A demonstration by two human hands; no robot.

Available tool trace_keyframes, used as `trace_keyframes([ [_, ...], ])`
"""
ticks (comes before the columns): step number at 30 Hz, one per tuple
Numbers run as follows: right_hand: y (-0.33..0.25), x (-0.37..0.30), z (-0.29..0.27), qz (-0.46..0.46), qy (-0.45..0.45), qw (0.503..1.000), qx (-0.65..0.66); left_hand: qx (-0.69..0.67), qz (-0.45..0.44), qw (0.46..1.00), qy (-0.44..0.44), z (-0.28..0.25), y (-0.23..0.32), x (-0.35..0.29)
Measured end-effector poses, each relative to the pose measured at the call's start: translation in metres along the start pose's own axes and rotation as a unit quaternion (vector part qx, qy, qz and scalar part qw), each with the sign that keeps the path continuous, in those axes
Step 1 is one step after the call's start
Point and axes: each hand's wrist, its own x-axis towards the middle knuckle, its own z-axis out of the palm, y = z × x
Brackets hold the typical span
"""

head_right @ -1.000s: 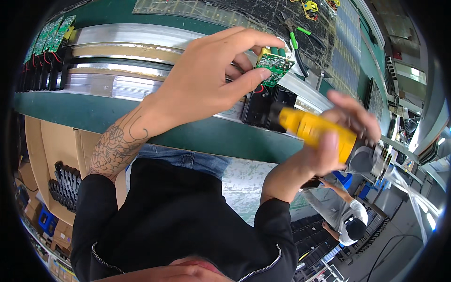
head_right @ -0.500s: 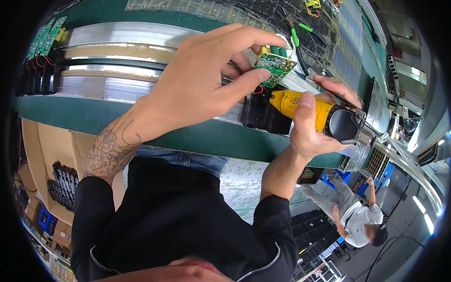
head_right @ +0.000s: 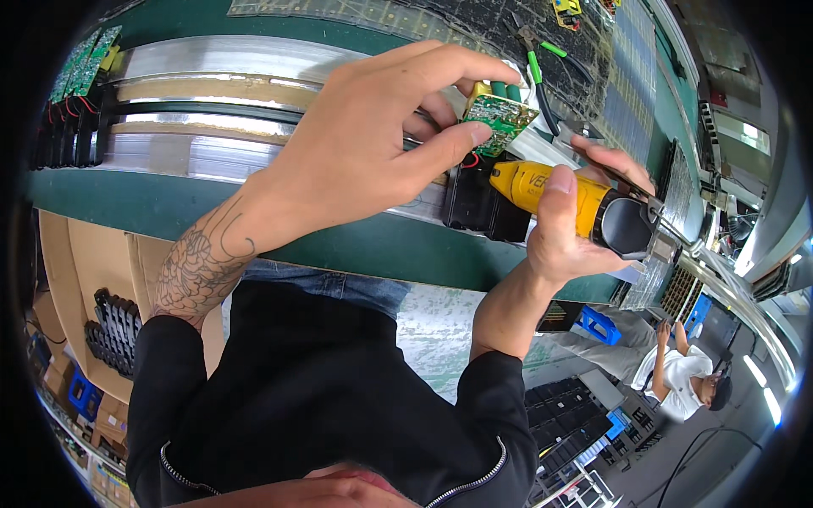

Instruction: Assembling electronic components on a production line using hand tools.

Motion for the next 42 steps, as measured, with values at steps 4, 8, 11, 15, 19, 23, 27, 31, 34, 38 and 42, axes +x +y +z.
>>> trace_keyframes([
  [4,0.002,0.001,-0.009,0.011,-0.014,1.000,-0.010,-0.008,0.002,1.000,-0.004,0.000,0.001,0.001],
  [8,0.003,0.000,-0.004,0.004,-0.010,1.000,-0.015,0.012,-0.008,1.000,-0.010,-0.003,0.001,-0.002],
  [11,-0.003,0.001,-0.002,-0.005,-0.005,1.000,-0.009,0.004,-0.011,1.000,-0.013,-0.003,0.002,0.000],
  [15,-0.006,-0.001,-0.013,-0.031,-0.004,0.999,0.018,-0.006,-0.015,1.000,-0.015,-0.001,0.001,-0.001],
  [19,-0.001,-0.012,-0.040,-0.096,-0.023,0.992,0.079,-0.012,-0.013,1.000,-0.017,-0.001,-0.001,-0.001],
  [23,-0.014,-0.033,-0.052,-0.110,-0.073,0.984,0.118,-0.006,-0.061,0.998,-0.019,-0.001,0.003,0.001],
  [27,-0.017,-0.058,-0.064,-0.087,-0.149,0.972,0.162,0.176,0.090,0.977,0.082,0.002,0.002,0.001],
  [31,-0.014,-0.058,-0.067,0.002,-0.182,0.906,0.383,0.212,0.182,0.957,0.076,0.014,0.005,-0.022],
  [34,0.007,-0.057,-0.068,-0.082,-0.124,0.986,0.072,0.302,0.224,0.921,-0.102,-0.003,0.008,-0.044],
  [38,0.014,-0.063,-0.069,-0.122,-0.210,0.952,-0.188,0.336,0.173,0.923,-0.075,-0.038,0.008,-0.055],
  [42,0.013,-0.071,-0.067,-0.081,-0.196,0.969,-0.123,0.426,0.104,0.897,-0.047,-0.113,0.014,-0.079],
])
